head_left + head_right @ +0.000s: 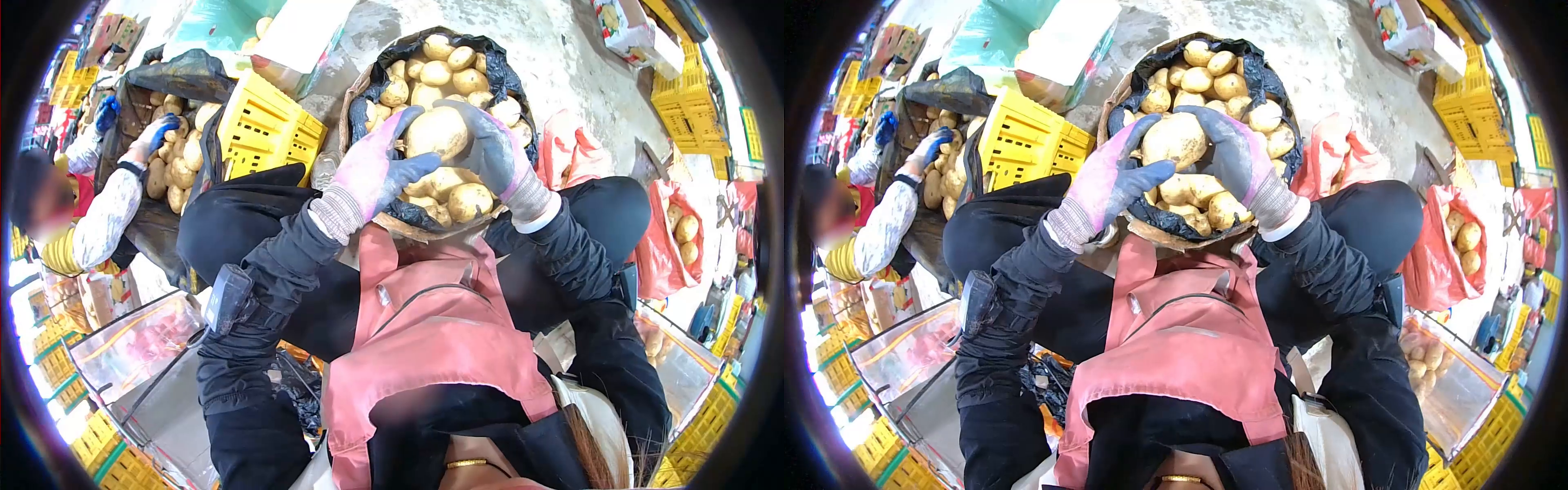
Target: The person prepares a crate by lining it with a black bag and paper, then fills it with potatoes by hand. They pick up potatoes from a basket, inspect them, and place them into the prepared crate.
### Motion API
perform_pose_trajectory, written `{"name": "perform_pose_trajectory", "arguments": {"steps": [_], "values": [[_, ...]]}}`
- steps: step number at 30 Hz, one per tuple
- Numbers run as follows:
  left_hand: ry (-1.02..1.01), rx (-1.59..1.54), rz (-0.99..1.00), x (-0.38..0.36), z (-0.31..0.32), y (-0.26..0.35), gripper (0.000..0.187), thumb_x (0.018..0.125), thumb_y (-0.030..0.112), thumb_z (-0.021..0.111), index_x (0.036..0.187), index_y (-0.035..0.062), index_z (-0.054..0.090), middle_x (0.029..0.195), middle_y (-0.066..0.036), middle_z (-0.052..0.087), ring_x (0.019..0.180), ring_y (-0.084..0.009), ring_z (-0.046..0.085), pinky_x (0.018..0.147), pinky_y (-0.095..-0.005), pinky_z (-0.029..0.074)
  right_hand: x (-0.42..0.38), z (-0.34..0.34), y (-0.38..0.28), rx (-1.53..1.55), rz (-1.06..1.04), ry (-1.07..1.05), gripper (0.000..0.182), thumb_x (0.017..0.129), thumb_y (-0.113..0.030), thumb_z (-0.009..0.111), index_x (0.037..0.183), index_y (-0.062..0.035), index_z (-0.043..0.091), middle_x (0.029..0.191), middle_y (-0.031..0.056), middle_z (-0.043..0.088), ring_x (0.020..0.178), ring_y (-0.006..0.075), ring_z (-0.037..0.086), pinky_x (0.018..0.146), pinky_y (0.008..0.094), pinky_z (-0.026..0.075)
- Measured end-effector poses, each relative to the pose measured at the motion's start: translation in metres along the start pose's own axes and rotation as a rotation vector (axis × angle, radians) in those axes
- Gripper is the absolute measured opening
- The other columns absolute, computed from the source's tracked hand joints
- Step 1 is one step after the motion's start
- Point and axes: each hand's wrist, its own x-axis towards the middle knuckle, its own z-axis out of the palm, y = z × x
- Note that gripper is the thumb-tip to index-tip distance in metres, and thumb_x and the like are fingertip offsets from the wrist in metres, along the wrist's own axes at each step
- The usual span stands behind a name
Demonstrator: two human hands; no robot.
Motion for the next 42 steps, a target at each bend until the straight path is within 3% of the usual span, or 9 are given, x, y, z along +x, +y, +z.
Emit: {"name": "perform_pose_trajectory", "arguments": {"steps": [2, 4, 16, 22, 24, 27, 34, 40, 42], "values": [[-0.032, 0.041, -0.083, 0.003, -0.006, 0.017, 0.065, 0.086, 0.02, 0.075, 0.141, 0.0014, 0.045, 0.132, -0.011, 0.056, 0.118, -0.0182, 0.055, 0.099, -0.03, 0.045, -0.002, -0.007, -0.017, -0.548, -0.107, 0.004, 0.041, 0.102, -0.028, 0.05, 0.138, -0.0103, 0.047, 0.124, 0.0089, 0.061, 0.11, 0.0207, 0.062, 0.087, 0.0365, 0.053], [0.017, 0.182, 0.002, 0.006, -0.004, 0.026, 0.056, 0.086, 0.015, 0.075, 0.135, 0.0018, 0.052, 0.122, -0.007, 0.061, 0.11, -0.0154, 0.058, 0.093, -0.0278, 0.048, 0.0, -0.01, -0.031, 0.627, 0.592, -0.014, 0.042, 0.101, -0.034, 0.052, 0.132, -0.005, 0.05, 0.114, 0.0079, 0.063, 0.094, 0.018, 0.066, 0.077, 0.0318, 0.055], [0.065, 0.261, 0.264, 0.015, -0.011, 0.032, 0.009, 0.084, 0.007, 0.071, 0.09, 0.0036, 0.066, 0.082, 0.0, 0.064, 0.074, -0.01, 0.058, 0.071, -0.0253, 0.048, 0.005, -0.007, 0.008, 0.345, 0.237, 0.273, 0.052, 0.088, -0.018, 0.071, 0.132, -0.0045, 0.046, 0.127, 0.0095, 0.051, 0.118, 0.0184, 0.052, 0.094, 0.0349, 0.051], [0.648, -0.67, -0.101, 0.03, -0.096, 0.0, 0.058, 0.095, 0.029, 0.059, 0.146, 0.0158, 0.036, 0.142, -0.01, 0.043, 0.126, -0.0267, 0.049, 0.103, -0.0481, 0.04, 0.008, 0.001, -0.002, 0.26, -0.049, 0.245, 0.057, 0.081, -0.009, 0.076, 0.13, -0.0034, 0.048, 0.135, 0.01, 0.048, 0.128, 0.0213, 0.046, 0.109, 0.0367, 0.038], [0.185, -0.156, 0.089, 0.023, -0.081, -0.055, 0.059, 0.098, 0.031, 0.056, 0.15, 0.0173, 0.032, 0.146, -0.006, 0.04, 0.129, -0.0292, 0.047, 0.101, -0.0507, 0.042, 0.009, 0.01, -0.009, 0.312, -0.138, 0.193, 0.059, 0.081, -0.007, 0.075, 0.133, -0.0032, 0.047, 0.138, 0.0101, 0.047, 0.13, 0.0218, 0.045, 0.111, 0.0374, 0.036], [0.05, -0.878, -0.299, 0.009, -0.033, 0.011, 0.055, 0.097, 0.026, 0.058, 0.147, 0.0152, 0.036, 0.138, -0.007, 0.047, 0.124, -0.0274, 0.051, 0.097, -0.0463, 0.047, 0.007, 0.023, -0.025, 0.036, -0.18, 0.085, 0.071, 0.082, -0.008, 0.074, 0.143, -0.004, 0.039, 0.14, 0.0134, 0.047, 0.131, 0.0258, 0.046, 0.11, 0.0377, 0.037], [0.602, -1.346, 0.084, -0.001, -0.126, 0.016, 0.054, 0.089, 0.029, 0.068, 0.129, 0.0002, 0.047, 0.13, -0.017, 0.054, 0.119, -0.0324, 0.054, 0.095, -0.0428, 0.052, 0.011, 0.017, 0.062, -0.386, -0.002, -0.027, 0.05, 0.085, -0.018, 0.069, 0.13, -0.0032, 0.054, 0.127, 0.0186, 0.058, 0.119, 0.0331, 0.055, 0.1, 0.0397, 0.043], [-0.238, -2.771, 0.057, -0.106, -0.218, 0.036, 0.06, 0.093, 0.028, 0.059, 0.143, 0.0025, 0.037, 0.145, -0.014, 0.043, 0.127, -0.022, 0.048, 0.103, -0.0431, 0.044, -0.039, 0.06, 0.131, -0.959, 0.104, -0.417, 0.077, 0.072, -0.023, 0.078, 0.139, -0.0067, 0.043, 0.12, 0.0188, 0.057, 0.111, 0.0374, 0.055, 0.095, 0.0437, 0.047], [0.508, -1.37, 0.158, -0.134, -0.247, 0.011, 0.05, 0.098, 0.027, 0.054, 0.141, 0.0043, 0.042, 0.147, -0.014, 0.043, 0.128, -0.0234, 0.049, 0.102, -0.0377, 0.045, -0.033, 0.071, 0.126, -1.111, 0.199, -0.476, 0.081, 0.071, -0.019, 0.077, 0.142, -0.0092, 0.039, 0.118, 0.0171, 0.057, 0.108, 0.0366, 0.056, 0.093, 0.043, 0.048]]}}
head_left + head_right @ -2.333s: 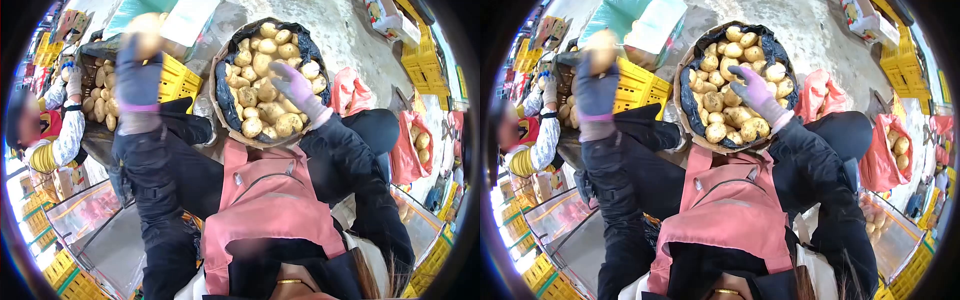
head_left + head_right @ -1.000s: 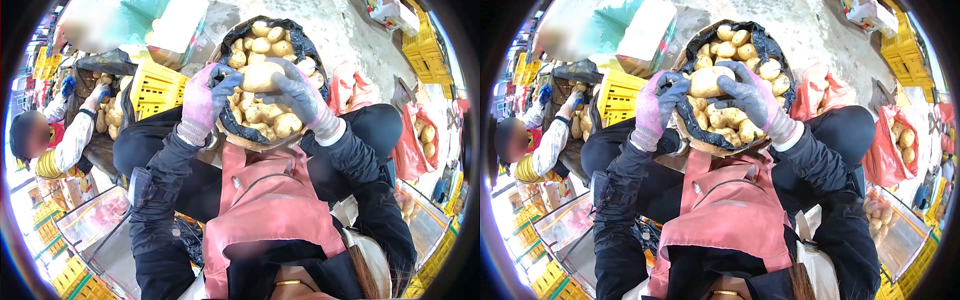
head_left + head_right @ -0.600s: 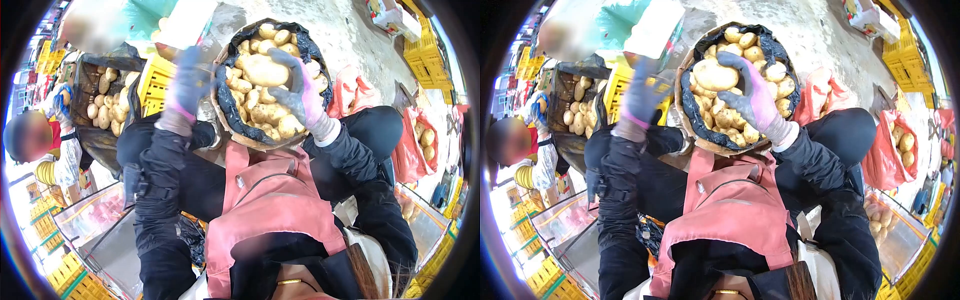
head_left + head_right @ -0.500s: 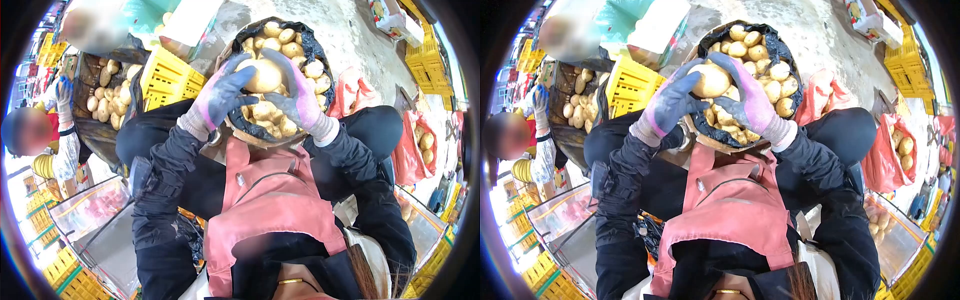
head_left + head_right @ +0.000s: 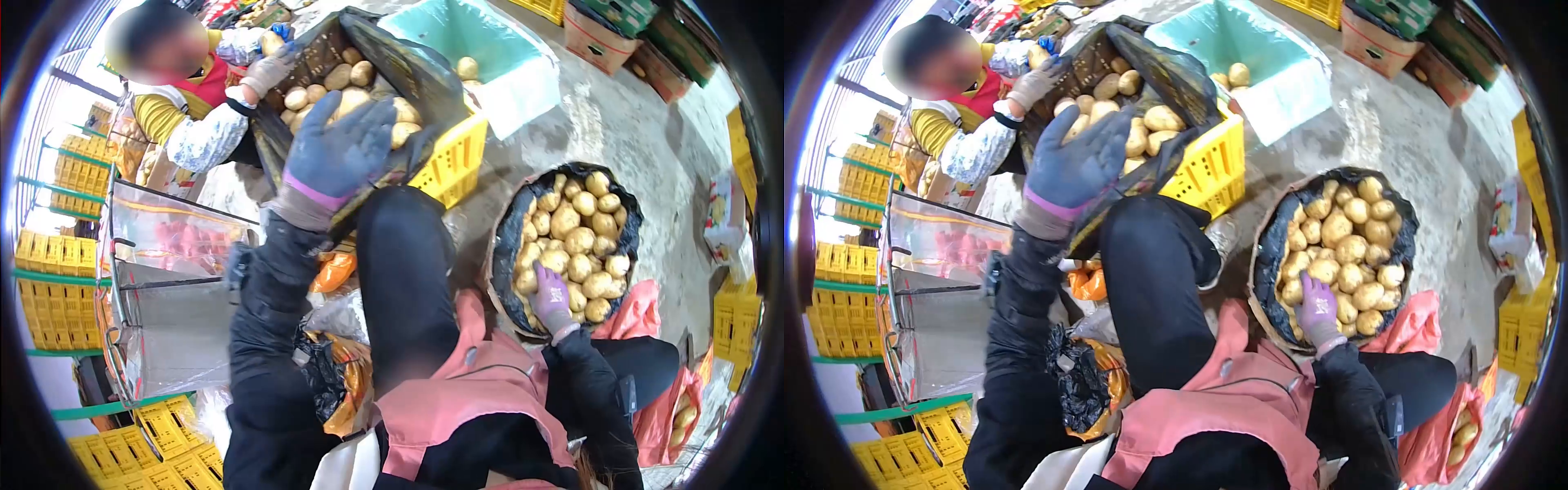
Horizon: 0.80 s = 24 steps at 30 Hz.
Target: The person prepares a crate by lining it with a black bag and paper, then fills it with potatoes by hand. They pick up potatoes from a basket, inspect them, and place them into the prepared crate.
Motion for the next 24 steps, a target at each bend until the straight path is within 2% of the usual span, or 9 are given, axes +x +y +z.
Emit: {"name": "perform_pose_trajectory", "arguments": {"steps": [2, 6, 8, 10, 12, 14, 16, 17, 24], "values": [[0.109, 0.303, -0.012, 0.013, -0.024, 0.059, 0.045, 0.098, 0.028, 0.054, 0.136, 0.0046, 0.048, 0.137, -0.011, 0.054, 0.12, -0.025, 0.056, 0.1, -0.0374, 0.047, 0.005, -0.018, -0.013, 0.005, 0.041, -0.051, 0.07, 0.07, -0.014, 0.076, 0.133, -0.0092, 0.046, 0.116, 0.0158, 0.058, 0.107, 0.0356, 0.056, 0.093, 0.0429, 0.047], [0.602, 0.938, 0.096, 0.106, -0.139, 0.146, 0.035, 0.096, 0.03, 0.057, 0.123, 0.0074, 0.06, 0.121, -0.006, 0.063, 0.106, -0.0239, 0.062, 0.084, -0.0382, 0.051, 0.014, -0.008, -0.011, 0.031, 0.043, -0.02, 0.069, 0.067, -0.01, 0.071, 0.132, -0.0084, 0.046, 0.116, 0.0178, 0.058, 0.106, 0.0387, 0.055, 0.093, 0.0454, 0.046], [0.711, 1.176, -0.061, 0.152, -0.2, 0.157, 0.036, 0.095, 0.036, 0.059, 0.118, 0.008, 0.063, 0.114, -0.006, 0.066, 0.1, -0.0218, 0.063, 0.078, -0.0359, 0.05, 0.014, -0.009, -0.016, 0.023, 0.049, 0.003, 0.069, 0.065, -0.012, 0.071, 0.13, -0.0076, 0.049, 0.116, 0.0168, 0.058, 0.105, 0.0391, 0.054, 0.092, 0.0459, 0.046], [0.493, 1.986, -0.085, 0.208, -0.262, 0.14, 0.048, 0.094, 0.047, 0.056, 0.12, 0.0071, 0.064, 0.113, -0.012, 0.067, 0.104, -0.0252, 0.064, 0.085, -0.0366, 0.049, 0.014, -0.003, -0.014, 0.032, 0.037, 0.04, 0.07, 0.064, -0.01, 0.07, 0.131, -0.0071, 0.049, 0.116, 0.0168, 0.058, 0.106, 0.0394, 0.053, 0.092, 0.0465, 0.045], [0.237, 2.225, -0.101, 0.213, -0.216, 0.096, 0.069, 0.09, 0.06, 0.046, 0.133, 0.0069, 0.055, 0.129, -0.018, 0.061, 0.12, -0.034, 0.057, 0.104, -0.0391, 0.041, 0.016, -0.002, -0.014, 0.058, 0.034, 0.046, 0.07, 0.063, -0.008, 0.068, 0.131, -0.0067, 0.049, 0.116, 0.0169, 0.058, 0.106, 0.0398, 0.053, 0.093, 0.0465, 0.044], [0.229, 2.176, -0.023, 0.252, -0.252, 0.067, 0.061, 0.095, 0.055, 0.047, 0.128, 0.0057, 0.059, 0.126, -0.021, 0.061, 0.119, -0.037, 0.056, 0.102, -0.0422, 0.042, 0.02, -0.005, -0.016, 0.085, 0.082, 0.021, 0.071, 0.061, -0.007, 0.069, 0.129, -0.007, 0.049, 0.114, 0.016, 0.058, 0.106, 0.0395, 0.052, 0.093, 0.0457, 0.043], [0.35, 2.268, -0.218, 0.249, -0.225, 0.053, 0.066, 0.094, 0.059, 0.044, 0.129, 0.0051, 0.058, 0.128, -0.021, 0.06, 0.121, -0.0374, 0.056, 0.103, -0.0418, 0.042, 0.021, -0.005, -0.018, 0.11, 0.06, 0.066, 0.072, 0.06, -0.007, 0.07, 0.129, -0.007, 0.049, 0.113, 0.0158, 0.059, 0.106, 0.0399, 0.052, 0.092, 0.0456, 0.044], [0.319, 2.252, -0.287, 0.257, -0.247, 0.055, 0.073, 0.092, 0.065, 0.041, 0.129, 0.0044, 0.059, 0.129, -0.022, 0.059, 0.122, -0.0378, 0.054, 0.104, -0.0426, 0.041, 0.022, -0.008, -0.02, 0.108, 0.059, 0.062, 0.072, 0.06, -0.008, 0.072, 0.128, -0.0063, 0.049, 0.112, 0.0163, 0.059, 0.105, 0.0403, 0.052, 0.091, 0.0467, 0.044], [0.555, 2.368, -0.521, 0.232, -0.271, 0.071, 0.081, 0.09, 0.071, 0.037, 0.124, 0.0016, 0.062, 0.125, -0.023, 0.061, 0.12, -0.0361, 0.056, 0.103, -0.0426, 0.042, 0.026, -0.025, -0.037, 0.16, 0.071, 0.089, 0.07, 0.062, -0.016, 0.077, 0.126, -0.0043, 0.052, 0.11, 0.0167, 0.058, 0.105, 0.0396, 0.051, 0.092, 0.0465, 0.042]]}}
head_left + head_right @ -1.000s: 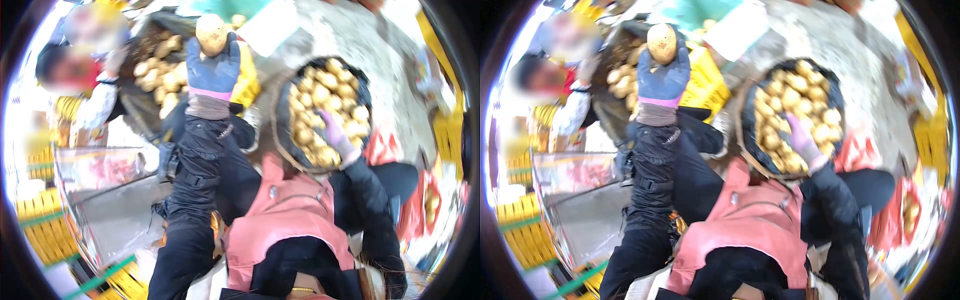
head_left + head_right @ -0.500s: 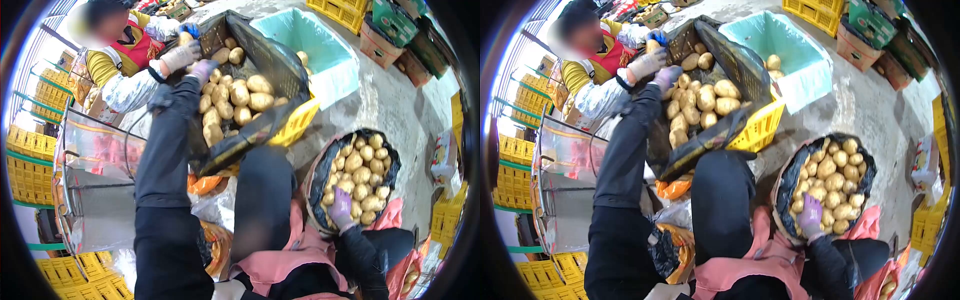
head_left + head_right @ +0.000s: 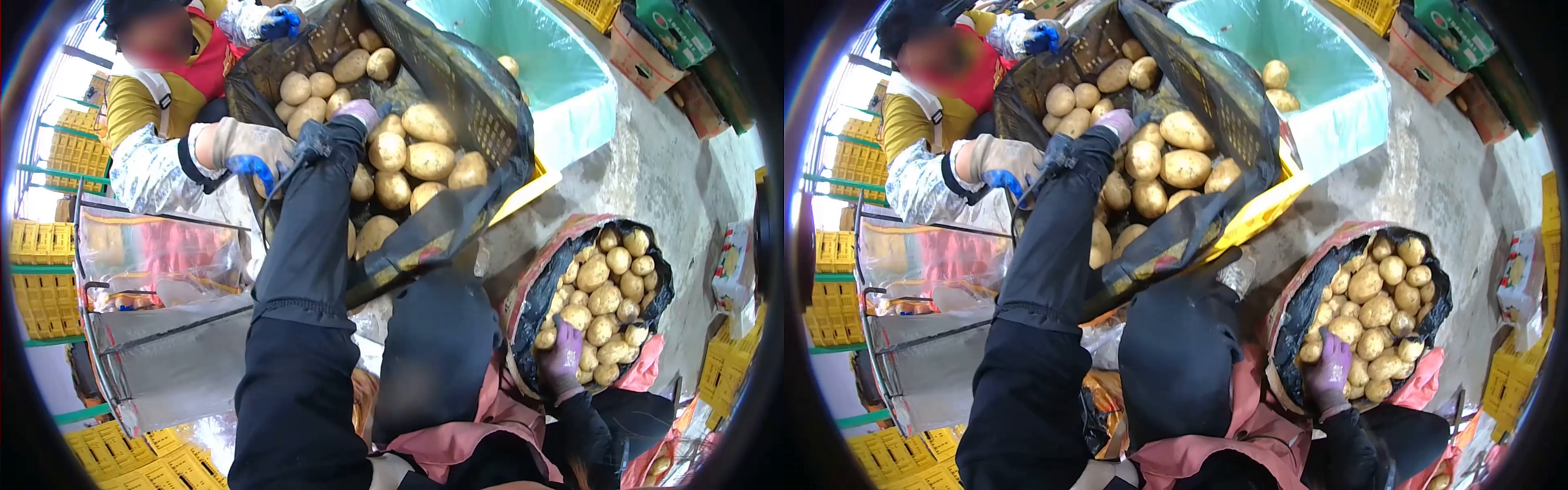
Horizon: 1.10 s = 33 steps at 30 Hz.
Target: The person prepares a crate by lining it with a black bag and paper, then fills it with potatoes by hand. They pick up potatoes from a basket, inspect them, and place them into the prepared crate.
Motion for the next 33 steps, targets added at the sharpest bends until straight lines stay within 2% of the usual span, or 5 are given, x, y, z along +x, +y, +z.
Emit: {"name": "perform_pose_trajectory", "arguments": {"steps": [20, 25, 27, 28, 33], "values": [[-0.073, -0.052, -0.104, -0.041, 0.025, -0.08, 0.079, 0.094, 0.064, 0.039, 0.143, 0.0019, 0.043, 0.146, -0.022, 0.044, 0.138, -0.0328, 0.04, 0.114, -0.039, 0.029, -0.005, 0.014, 0.021, -0.051, -0.037, 0.002, 0.073, 0.062, -0.004, 0.066, 0.132, -0.0089, 0.048, 0.112, 0.0132, 0.056, 0.102, 0.0361, 0.052, 0.087, 0.0461, 0.042], [-0.259, -0.016, 0.263, -0.069, 0.012, -0.084, 0.074, 0.095, 0.063, 0.033, 0.14, 0.0065, 0.048, 0.141, -0.016, 0.051, 0.133, -0.0329, 0.045, 0.112, -0.0377, 0.031, -0.007, 0.012, 0.018, 0.006, -0.033, 0.001, 0.074, 0.061, -0.003, 0.067, 0.132, -0.0087, 0.048, 0.11, 0.0146, 0.056, 0.101, 0.0383, 0.053, 0.085, 0.0468, 0.043], [-0.437, 0.585, 0.363, -0.073, 0.014, -0.073, 0.068, 0.098, 0.056, 0.035, 0.14, 0.0042, 0.046, 0.143, -0.015, 0.049, 0.135, -0.0279, 0.042, 0.113, -0.0351, 0.028, -0.007, 0.01, 0.018, 0.002, -0.045, 0.012, 0.073, 0.061, -0.003, 0.067, 0.132, -0.0085, 0.048, 0.109, 0.0147, 0.056, 0.101, 0.0377, 0.053, 0.085, 0.0468, 0.043], [-0.253, -0.382, 0.319, -0.041, 0.056, -0.121, 0.064, 0.099, 0.054, 0.042, 0.141, 0.0062, 0.047, 0.142, -0.013, 0.051, 0.129, -0.0243, 0.046, 0.112, -0.0344, 0.031, -0.008, 0.01, 0.019, -0.003, -0.043, 0.019, 0.072, 0.062, -0.003, 0.067, 0.131, -0.0084, 0.048, 0.109, 0.0148, 0.056, 0.1, 0.0374, 0.053, 0.084, 0.0467, 0.043], [-0.229, -0.384, 0.122, -0.096, 0.021, -0.073, 0.077, 0.093, 0.064, 0.044, 0.143, 0.0044, 0.042, 0.142, -0.019, 0.049, 0.132, -0.0323, 0.046, 0.111, -0.0381, 0.032, -0.01, 0.012, 0.022, -0.014, -0.066, 0.035, 0.067, 0.065, -0.004, 0.067, 0.13, -0.0089, 0.05, 0.109, 0.0147, 0.057, 0.101, 0.0367, 0.054, 0.085, 0.0466, 0.044]]}}
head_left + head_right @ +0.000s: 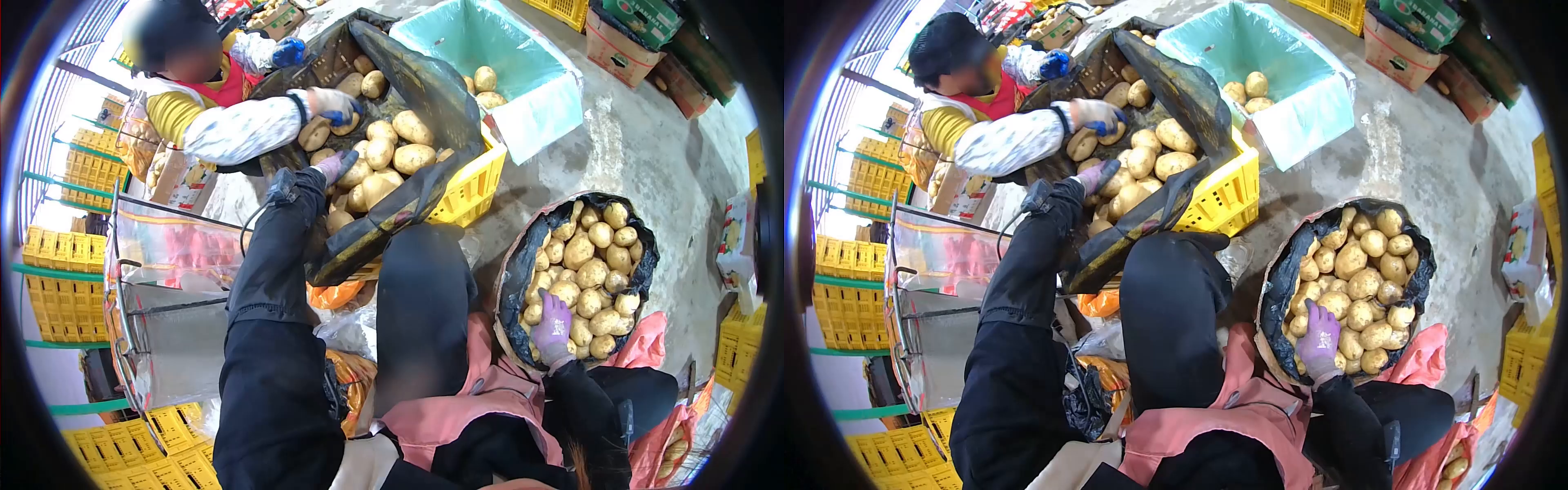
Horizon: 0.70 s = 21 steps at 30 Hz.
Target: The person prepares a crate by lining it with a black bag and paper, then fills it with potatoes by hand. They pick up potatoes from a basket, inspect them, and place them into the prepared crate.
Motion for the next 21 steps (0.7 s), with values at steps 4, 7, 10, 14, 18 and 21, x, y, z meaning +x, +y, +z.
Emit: {"name": "perform_pose_trajectory", "arguments": {"steps": [4, 7, 10, 14, 18, 21], "values": [[0.065, 0.162, 0.033, -0.033, 0.003, 0.012, 0.097, 0.083, 0.071, 0.056, 0.149, 0.005, 0.031, 0.142, -0.024, 0.047, 0.132, -0.0363, 0.045, 0.109, -0.0402, 0.036, -0.002, 0.001, -0.001, -0.035, 0.012, 0.006, 0.064, 0.067, -0.004, 0.066, 0.129, -0.0095, 0.05, 0.108, 0.0145, 0.058, 0.1, 0.0365, 0.056, 0.085, 0.0467, 0.045], [0.026, 0.245, 0.02, -0.062, -0.003, 0.028, 0.09, 0.085, 0.065, 0.058, 0.147, 0.0049, 0.035, 0.143, -0.023, 0.047, 0.132, -0.0353, 0.046, 0.108, -0.0399, 0.037, -0.003, 0.004, 0.007, -0.03, 0.003, -0.019, 0.062, 0.068, -0.005, 0.066, 0.128, -0.0137, 0.051, 0.108, 0.0168, 0.058, 0.101, 0.0389, 0.057, 0.087, 0.0478, 0.047], [0.078, -0.012, 0.366, -0.07, -0.021, 0.031, 0.06, 0.092, 0.046, 0.061, 0.132, 0.0011, 0.053, 0.127, -0.018, 0.06, 0.116, -0.0277, 0.058, 0.099, -0.0359, 0.044, -0.004, 0.008, 0.016, 0.114, 0.01, -0.129, 0.055, 0.071, -0.017, 0.074, 0.122, -0.0152, 0.053, 0.111, 0.0194, 0.058, 0.105, 0.042, 0.057, 0.09, 0.0495, 0.047], [0.369, -0.398, 0.696, -0.186, -0.041, 0.173, 0.049, 0.1, 0.035, 0.051, 0.142, 0.0108, 0.045, 0.136, -0.001, 0.054, 0.127, -0.0154, 0.049, 0.098, -0.0307, 0.042, -0.012, 0.017, 0.02, 0.306, -0.027, -0.039, 0.056, 0.072, -0.022, 0.079, 0.121, -0.0089, 0.054, 0.107, 0.0192, 0.062, 0.101, 0.0364, 0.061, 0.088, 0.0445, 0.049], [0.042, -0.631, 0.905, -0.287, 0.032, 0.301, 0.047, 0.099, 0.022, 0.053, 0.142, 0.0076, 0.043, 0.14, -0.009, 0.05, 0.128, -0.0201, 0.049, 0.107, -0.0334, 0.036, -0.009, -0.075, -0.012, 0.889, 0.159, -0.107, 0.049, 0.085, -0.027, 0.072, 0.124, -0.0032, 0.055, 0.106, 0.0129, 0.067, 0.097, 0.0216, 0.064, 0.085, 0.0344, 0.051], [-0.219, -0.574, 0.773, -0.299, 0.119, 0.342, 0.054, 0.094, 0.014, 0.061, 0.143, 0.0033, 0.042, 0.14, -0.008, 0.049, 0.125, -0.0189, 0.049, 0.106, -0.031, 0.038, -0.023, -0.13, -0.015, 1.307, -0.006, 0.009, 0.046, 0.097, -0.033, 0.058, 0.129, 0.0001, 0.053, 0.115, 0.0096, 0.065, 0.099, 0.0157, 0.063, 0.082, 0.0299, 0.053]]}}
